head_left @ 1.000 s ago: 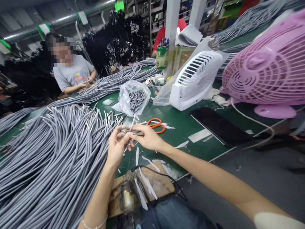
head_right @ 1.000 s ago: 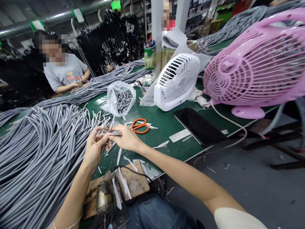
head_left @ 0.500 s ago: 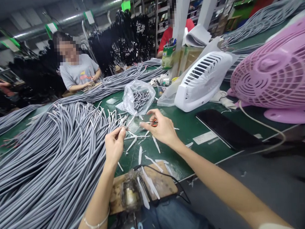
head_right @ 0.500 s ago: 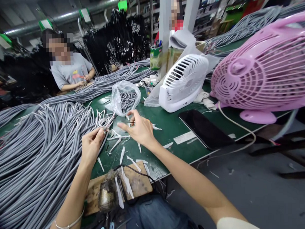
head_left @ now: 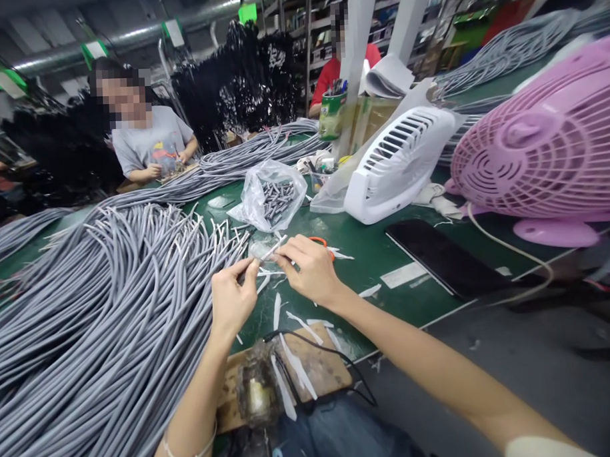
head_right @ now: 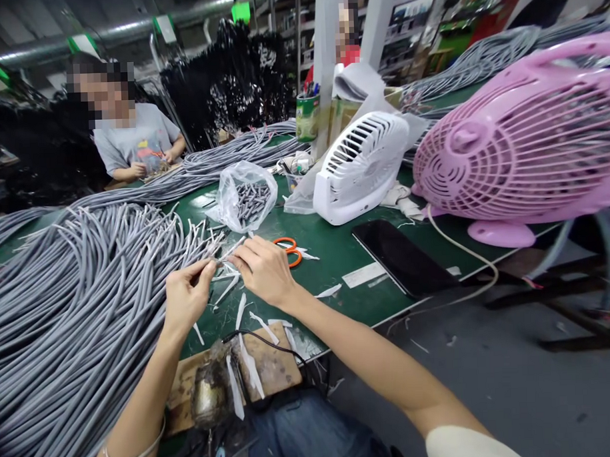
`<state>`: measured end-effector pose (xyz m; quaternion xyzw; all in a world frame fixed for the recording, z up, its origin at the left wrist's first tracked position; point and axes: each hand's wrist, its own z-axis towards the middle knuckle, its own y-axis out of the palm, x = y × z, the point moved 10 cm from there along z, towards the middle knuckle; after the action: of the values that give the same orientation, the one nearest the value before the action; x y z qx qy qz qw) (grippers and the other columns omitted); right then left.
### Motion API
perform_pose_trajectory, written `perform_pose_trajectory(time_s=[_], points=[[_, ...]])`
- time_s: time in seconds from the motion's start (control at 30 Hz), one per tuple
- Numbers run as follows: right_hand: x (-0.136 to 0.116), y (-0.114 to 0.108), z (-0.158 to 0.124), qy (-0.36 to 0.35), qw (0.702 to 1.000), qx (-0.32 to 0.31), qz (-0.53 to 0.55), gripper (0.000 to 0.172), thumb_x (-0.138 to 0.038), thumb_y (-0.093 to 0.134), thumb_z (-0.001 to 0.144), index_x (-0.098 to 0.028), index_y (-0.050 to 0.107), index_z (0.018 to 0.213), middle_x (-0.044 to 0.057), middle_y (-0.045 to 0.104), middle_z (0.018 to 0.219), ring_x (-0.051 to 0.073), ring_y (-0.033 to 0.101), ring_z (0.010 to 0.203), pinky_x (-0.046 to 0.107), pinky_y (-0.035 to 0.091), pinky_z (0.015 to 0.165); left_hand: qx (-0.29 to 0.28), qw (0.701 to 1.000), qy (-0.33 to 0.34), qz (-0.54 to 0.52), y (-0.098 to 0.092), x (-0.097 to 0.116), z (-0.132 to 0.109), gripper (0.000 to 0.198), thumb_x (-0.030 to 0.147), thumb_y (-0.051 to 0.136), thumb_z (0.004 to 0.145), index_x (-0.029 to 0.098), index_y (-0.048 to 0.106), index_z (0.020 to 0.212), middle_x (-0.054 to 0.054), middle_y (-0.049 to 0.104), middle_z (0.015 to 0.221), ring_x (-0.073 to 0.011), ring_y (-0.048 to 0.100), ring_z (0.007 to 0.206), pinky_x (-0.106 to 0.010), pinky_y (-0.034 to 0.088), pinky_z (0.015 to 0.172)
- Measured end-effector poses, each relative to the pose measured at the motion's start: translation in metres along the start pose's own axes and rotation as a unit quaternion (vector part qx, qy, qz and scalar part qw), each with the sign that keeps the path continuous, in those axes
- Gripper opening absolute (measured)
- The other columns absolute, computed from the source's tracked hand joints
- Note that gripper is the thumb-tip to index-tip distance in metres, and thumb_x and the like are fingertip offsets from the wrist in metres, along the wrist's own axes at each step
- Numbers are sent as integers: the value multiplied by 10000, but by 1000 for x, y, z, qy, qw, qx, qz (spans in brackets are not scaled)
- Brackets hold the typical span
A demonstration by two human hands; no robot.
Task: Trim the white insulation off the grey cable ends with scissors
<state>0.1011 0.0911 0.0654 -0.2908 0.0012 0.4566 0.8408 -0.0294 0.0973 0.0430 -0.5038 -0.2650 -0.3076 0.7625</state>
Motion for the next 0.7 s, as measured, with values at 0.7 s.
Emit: perform_pose_trajectory(time_s=[0.7], points=[[27,50,-10,220,860,-125,444,493,-603,485,766,-154,525,568,10,516,560,111,448,525,236,347,512,-193,912,-159,-326,39,-7,-11,477,579,642,575,173,394,537,98,202,474,-27,121,411,-184,80,384]])
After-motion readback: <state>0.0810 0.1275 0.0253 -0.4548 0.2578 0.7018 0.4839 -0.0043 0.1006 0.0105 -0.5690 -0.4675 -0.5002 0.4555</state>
